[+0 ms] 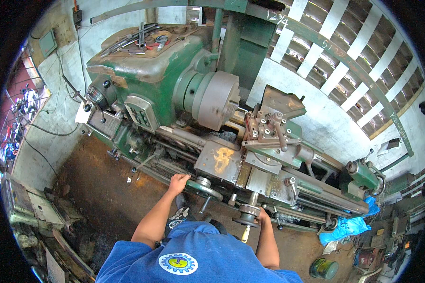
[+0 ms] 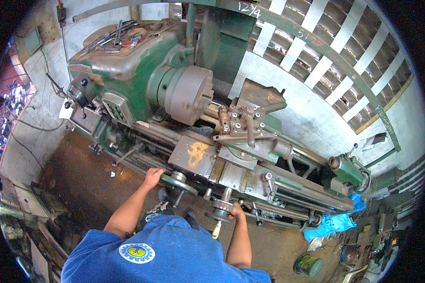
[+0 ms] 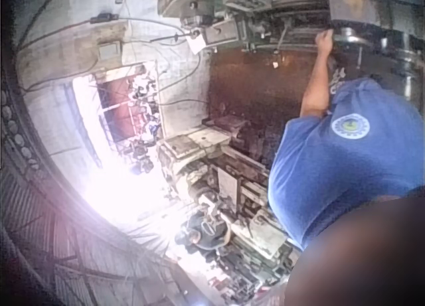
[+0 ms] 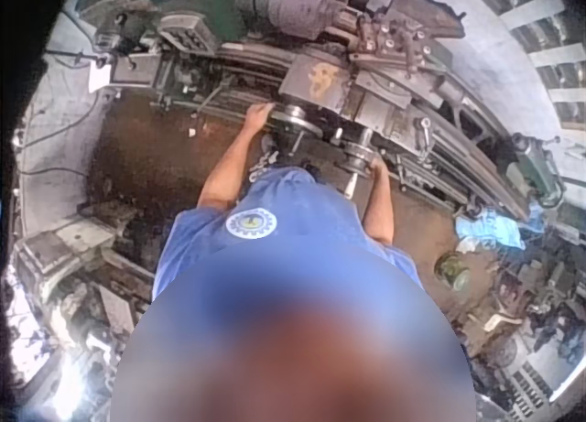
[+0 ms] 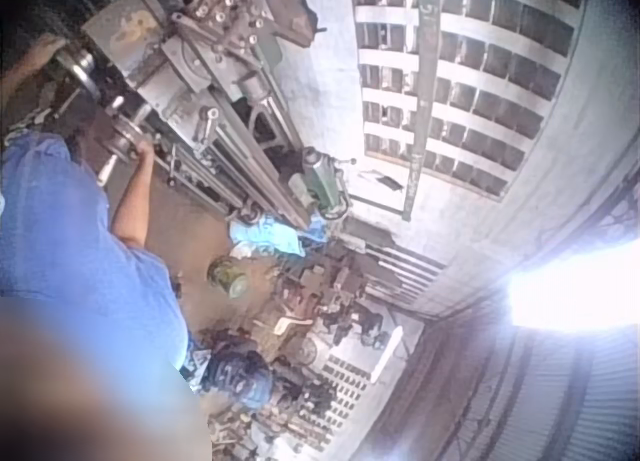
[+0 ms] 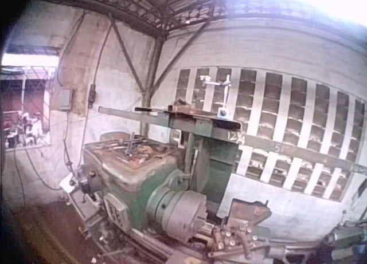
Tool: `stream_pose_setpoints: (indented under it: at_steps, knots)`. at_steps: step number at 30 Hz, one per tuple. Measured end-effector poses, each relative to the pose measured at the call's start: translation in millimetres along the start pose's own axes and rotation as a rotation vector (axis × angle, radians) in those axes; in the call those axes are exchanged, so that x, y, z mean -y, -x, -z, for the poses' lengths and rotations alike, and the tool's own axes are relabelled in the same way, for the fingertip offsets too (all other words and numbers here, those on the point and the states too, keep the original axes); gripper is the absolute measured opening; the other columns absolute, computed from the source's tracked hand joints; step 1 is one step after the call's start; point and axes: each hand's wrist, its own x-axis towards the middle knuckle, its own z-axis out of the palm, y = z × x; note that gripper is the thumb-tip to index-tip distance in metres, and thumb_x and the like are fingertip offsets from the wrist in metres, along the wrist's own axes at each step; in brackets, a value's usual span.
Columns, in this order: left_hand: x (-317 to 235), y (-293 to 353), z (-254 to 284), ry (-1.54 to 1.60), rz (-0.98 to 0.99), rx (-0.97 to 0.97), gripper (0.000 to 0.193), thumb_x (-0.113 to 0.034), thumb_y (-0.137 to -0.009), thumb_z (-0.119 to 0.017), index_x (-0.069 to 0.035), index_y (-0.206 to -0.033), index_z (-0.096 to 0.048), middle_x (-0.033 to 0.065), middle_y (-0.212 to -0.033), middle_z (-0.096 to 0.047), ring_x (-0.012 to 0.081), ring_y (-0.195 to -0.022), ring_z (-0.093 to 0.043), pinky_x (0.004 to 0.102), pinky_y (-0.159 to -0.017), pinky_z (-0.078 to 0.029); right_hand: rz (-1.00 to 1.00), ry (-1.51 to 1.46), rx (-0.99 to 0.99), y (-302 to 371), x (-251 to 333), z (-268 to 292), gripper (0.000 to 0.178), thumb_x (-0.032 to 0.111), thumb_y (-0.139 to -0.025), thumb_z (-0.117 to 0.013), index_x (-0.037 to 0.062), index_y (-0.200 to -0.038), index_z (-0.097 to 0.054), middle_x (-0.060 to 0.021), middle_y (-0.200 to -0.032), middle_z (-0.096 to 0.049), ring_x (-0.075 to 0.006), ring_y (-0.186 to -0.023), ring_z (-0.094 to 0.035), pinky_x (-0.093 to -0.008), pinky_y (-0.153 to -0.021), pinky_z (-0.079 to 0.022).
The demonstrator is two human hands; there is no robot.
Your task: The person operates a metal lathe by turning handwheels to move the carriage and tool post along the bed. They adjust the chuck and tool post, then continue to position the tool against the rotating workpiece while monitoring the cut.
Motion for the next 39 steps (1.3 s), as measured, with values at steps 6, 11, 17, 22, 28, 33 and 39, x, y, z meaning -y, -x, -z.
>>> stream_pose_setpoints:
  at_steps: [6, 11, 17, 22, 28, 33, 39]
  knots:
    - [8.6, -2.8, -0.3, -0.043, 0.052, 0.009, 0.042, -0.036, -0.085, -0.061, 0.006, -0.083, -0.065, 0.0233, -0.068, -0.061, 0.0247, -0.066, -0.064, 0.0398, -0.066, -0.047, 0.004, 0.023, 0.065, -3.7, -4.9, 3.3, 0.021, 0.029, -0.082, -0.069, 0.0148, -0.097, -0.069, -0.0001, -0.074, -0.067, -0.0125, -0.053, -0.060, -0.0280, -0.041, -0.044]
    - [12.8, -0.6, -1.3, -0.012, 0.029, -0.014, 0.043, -0.037, -0.086, -0.060, 0.006, -0.090, -0.067, 0.0203, -0.078, -0.068, 0.0293, -0.073, -0.065, 0.0393, -0.071, -0.047, 0.000, -0.028, 0.001, -1.2, -3.3, 1.3, 0.023, 0.021, -0.084, -0.068, 0.0049, -0.101, -0.065, -0.0012, -0.064, -0.057, -0.0118, -0.046, -0.049, -0.0287, -0.037, -0.035]
    - [22.5, -5.1, -3.8, 0.006, 0.008, -0.029, 0.044, -0.037, -0.086, -0.058, 0.005, -0.094, -0.068, 0.0229, -0.084, -0.069, 0.0333, -0.080, -0.066, 0.0389, -0.076, -0.048, -0.007, -0.073, 0.040, 4.1, 2.6, -2.5, 0.024, 0.016, -0.085, -0.068, 0.0000, -0.102, -0.064, -0.0032, -0.059, -0.053, -0.0115, -0.040, -0.044, -0.0289, -0.034, -0.029]
    - [17.4, -4.7, -0.5, 0.020, 0.057, 0.019, 0.042, -0.035, -0.086, -0.057, 0.004, -0.097, -0.069, 0.0228, -0.085, -0.069, 0.0324, -0.081, -0.067, 0.0378, -0.077, -0.048, 0.038, -0.105, 0.048, 0.2, -1.1, -3.1, 0.025, 0.018, -0.084, -0.068, -0.0014, -0.099, -0.063, -0.0049, -0.058, -0.054, -0.0126, -0.039, -0.044, -0.0292, -0.033, -0.029]
    - [8.3, 0.7, 2.9, 0.027, 0.062, -0.017, 0.040, -0.033, -0.087, -0.057, 0.005, -0.097, -0.068, 0.0205, -0.085, -0.070, 0.0273, -0.081, -0.067, 0.0364, -0.077, -0.048, -0.008, -0.105, 0.054, 7.4, 5.9, -3.2, 0.018, 0.016, -0.086, -0.065, -0.0017, -0.091, -0.064, -0.0052, -0.056, -0.053, -0.0134, -0.037, -0.043, -0.0291, -0.032, -0.028]
    - [13.8, -2.4, 0.9, 0.056, 0.095, -0.012, 0.041, -0.031, -0.086, -0.058, 0.006, -0.098, -0.068, 0.0206, -0.085, -0.070, 0.0240, -0.082, -0.067, 0.0353, -0.077, -0.047, -0.055, 0.034, 0.029, 14.7, 13.3, 1.3, 0.015, 0.014, -0.085, -0.064, -0.0003, -0.087, -0.064, -0.0052, -0.055, -0.052, -0.0135, -0.037, -0.043, -0.0291, -0.033, -0.029]
    - [17.0, -2.3, 0.1, 0.128, 0.140, -0.015, 0.039, -0.030, -0.085, -0.058, 0.007, -0.093, -0.068, 0.0170, -0.081, -0.070, 0.0226, -0.078, -0.064, 0.0357, -0.074, -0.046, -0.062, -0.045, 0.059, 5.0, 6.6, -0.4, 0.012, 0.018, -0.085, -0.065, 0.0065, -0.089, -0.067, -0.0030, -0.057, -0.052, -0.0125, -0.041, -0.046, -0.0279, -0.034, -0.032]
